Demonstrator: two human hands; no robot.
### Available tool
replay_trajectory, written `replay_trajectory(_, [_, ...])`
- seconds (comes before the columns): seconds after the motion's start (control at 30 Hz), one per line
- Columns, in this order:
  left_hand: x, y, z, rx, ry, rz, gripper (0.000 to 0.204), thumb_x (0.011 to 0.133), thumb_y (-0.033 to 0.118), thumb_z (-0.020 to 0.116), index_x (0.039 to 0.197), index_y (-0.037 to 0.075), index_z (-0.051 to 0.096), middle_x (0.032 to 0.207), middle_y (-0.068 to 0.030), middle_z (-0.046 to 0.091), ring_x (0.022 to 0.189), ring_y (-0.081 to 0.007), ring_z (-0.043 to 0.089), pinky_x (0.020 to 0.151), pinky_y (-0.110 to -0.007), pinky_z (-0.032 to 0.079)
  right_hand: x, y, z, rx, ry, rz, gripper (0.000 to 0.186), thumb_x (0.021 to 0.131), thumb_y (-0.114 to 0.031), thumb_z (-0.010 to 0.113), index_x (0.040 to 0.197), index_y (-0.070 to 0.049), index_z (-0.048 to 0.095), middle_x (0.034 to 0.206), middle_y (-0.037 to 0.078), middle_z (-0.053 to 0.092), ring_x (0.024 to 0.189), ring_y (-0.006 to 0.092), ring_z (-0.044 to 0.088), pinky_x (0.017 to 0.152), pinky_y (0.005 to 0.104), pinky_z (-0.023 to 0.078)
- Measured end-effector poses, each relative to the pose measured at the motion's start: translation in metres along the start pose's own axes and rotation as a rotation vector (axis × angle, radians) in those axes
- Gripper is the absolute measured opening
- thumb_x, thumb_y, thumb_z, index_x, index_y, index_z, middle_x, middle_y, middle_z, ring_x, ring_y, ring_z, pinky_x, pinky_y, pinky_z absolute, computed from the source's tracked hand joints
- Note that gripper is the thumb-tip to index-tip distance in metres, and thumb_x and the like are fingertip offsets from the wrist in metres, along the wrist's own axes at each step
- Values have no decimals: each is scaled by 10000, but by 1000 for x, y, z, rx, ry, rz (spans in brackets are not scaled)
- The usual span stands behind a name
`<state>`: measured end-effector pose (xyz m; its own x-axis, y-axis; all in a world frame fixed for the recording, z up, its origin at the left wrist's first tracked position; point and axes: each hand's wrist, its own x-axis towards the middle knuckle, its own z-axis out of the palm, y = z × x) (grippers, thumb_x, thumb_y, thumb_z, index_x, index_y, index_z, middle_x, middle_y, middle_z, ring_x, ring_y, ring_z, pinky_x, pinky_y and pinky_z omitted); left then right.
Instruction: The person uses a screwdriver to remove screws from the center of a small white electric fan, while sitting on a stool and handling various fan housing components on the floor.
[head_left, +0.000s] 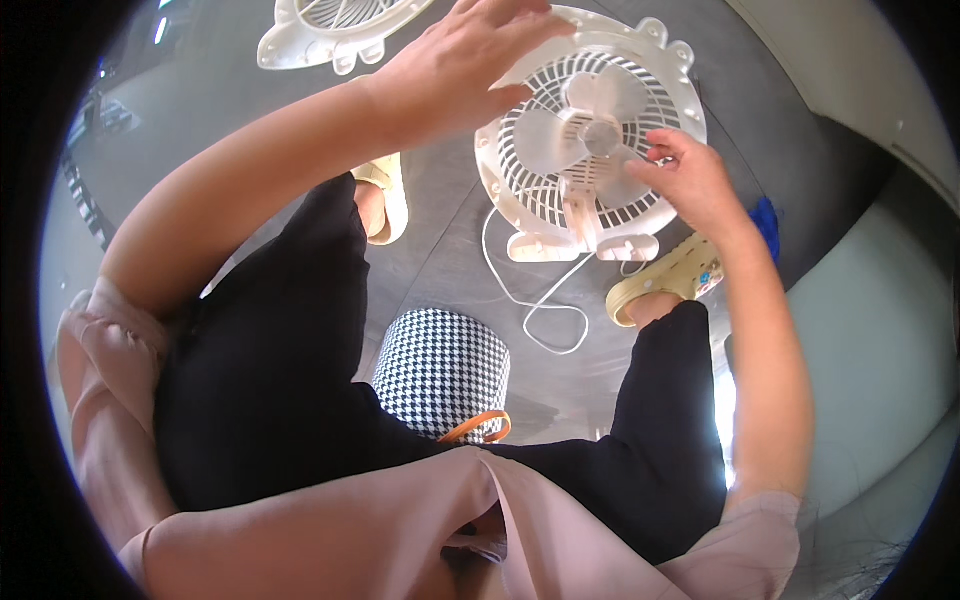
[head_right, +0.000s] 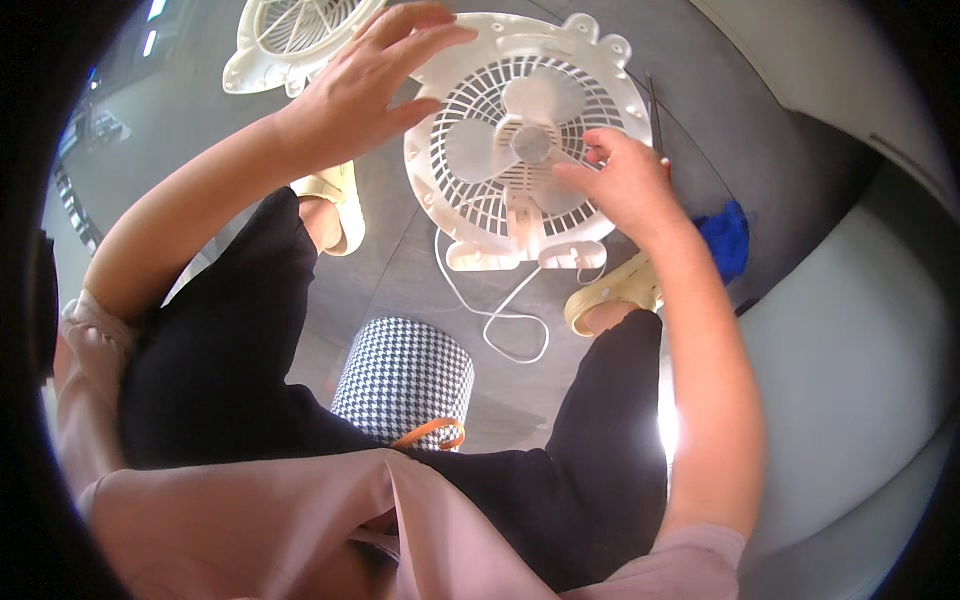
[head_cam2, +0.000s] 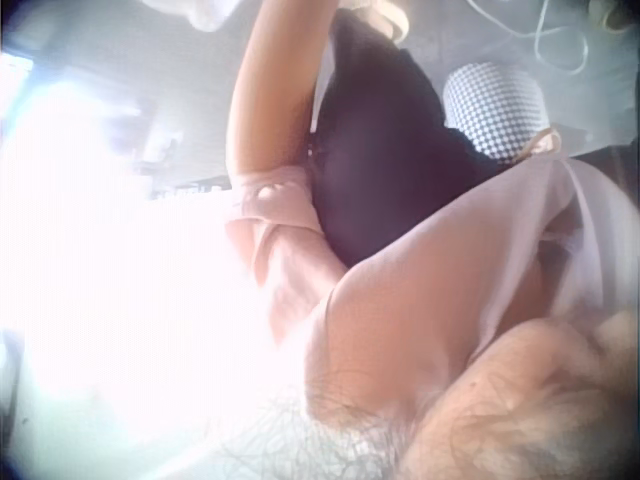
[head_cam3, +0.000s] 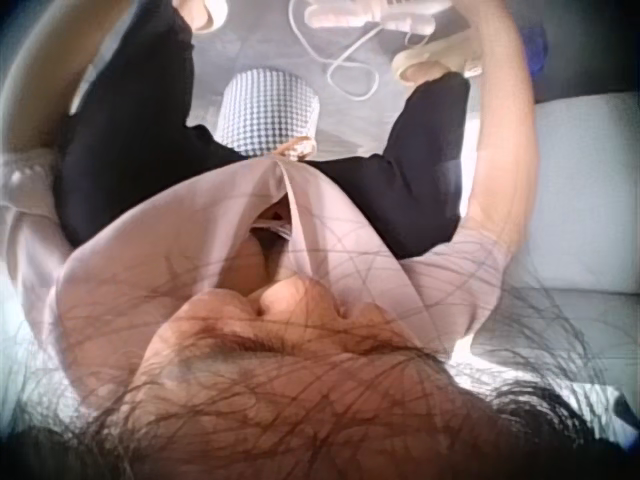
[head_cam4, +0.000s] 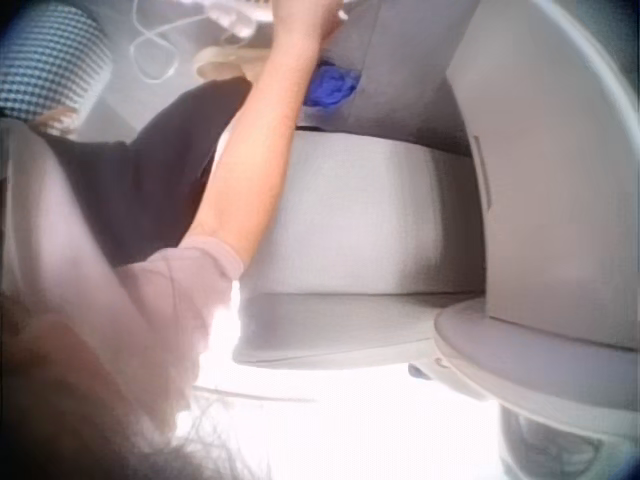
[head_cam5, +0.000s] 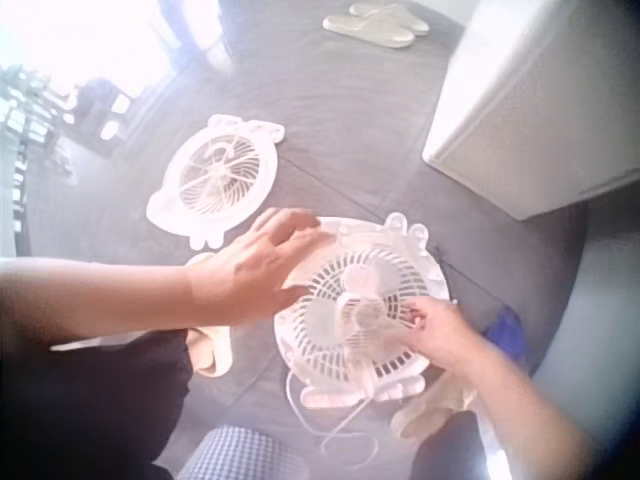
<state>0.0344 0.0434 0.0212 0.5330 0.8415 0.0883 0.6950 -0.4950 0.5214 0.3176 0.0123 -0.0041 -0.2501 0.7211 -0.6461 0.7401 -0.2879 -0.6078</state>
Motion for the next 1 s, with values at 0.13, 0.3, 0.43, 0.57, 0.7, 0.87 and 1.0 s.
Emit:
replay_trajectory(0.13, [22, 48, -12, 74, -648, -51, 597, 722, 109, 754, 1251, 23, 491, 1276, -135, 478, 1201, -284, 447, 1030, -374, 392, -29, 17, -30, 6, 26, -14, 375, 792, -242, 690, 1037, 33, 619, 829, 125, 643, 735, 196, 612, 677, 317, 484])
replay_trajectory(0.3, [13, 62, 33, 126, -712, -169, 788, 687, 266, 785, 1308, -12, 387, 1284, -163, 456, 1241, -314, 398, 1056, -418, 326, -46, 59, -21, 162, 179, 22, 302, 812, -246, 672, 921, 32, 624, 770, 111, 641, 673, 185, 599, 635, 312, 476])
replay_trajectory(0.43, [33, 86, 53, 234, -765, -204, 844, 645, 328, 804, 1294, -16, 387, 1257, -185, 467, 1230, -331, 401, 1030, -429, 336, -53, 83, 1, 396, 397, 60, 325, 818, -309, 674, 807, 8, 606, 634, 55, 600, 588, 141, 556, 574, 289, 456])
replay_trajectory(0.57, [39, 83, 75, 271, -713, -254, 750, 621, 327, 801, 1193, -2, 444, 1164, -192, 527, 1171, -340, 441, 984, -433, 367, -49, 108, 18, 384, 257, 139, 458, 763, -458, 696, 763, -12, 590, 643, 59, 589, 569, 150, 562, 562, 302, 460])
replay_trajectory(0.7, [36, 48, 84, 316, -832, -218, 666, 625, 322, 795, 1150, 37, 500, 1111, -164, 568, 1118, -333, 486, 960, -421, 385, -41, 94, 30, 431, 70, 185, 485, 772, -486, 658, 853, -12, 600, 679, 72, 626, 550, 174, 606, 557, 311, 483])
replay_trajectory(0.87, [19, 22, 84, -60, -721, -254, 690, 667, 321, 774, 1237, 61, 484, 1172, -148, 552, 1173, -317, 469, 983, -423, 384, -38, 73, 30, 471, -13, 86, 317, 869, -259, 547, 791, 49, 553, 640, 79, 589, 560, 155, 610, 517, 305, 487])
replay_trajectory(1.0, [14, 15, 88, 108, -710, -150, 693, 681, 272, 771, 1274, 83, 468, 1211, -160, 524, 1190, -324, 454, 1007, -428, 368, -41, 70, 32, 274, 93, -141, 297, 861, -224, 535, 775, 60, 537, 659, 132, 605, 553, 198, 617, 539, 343, 495])
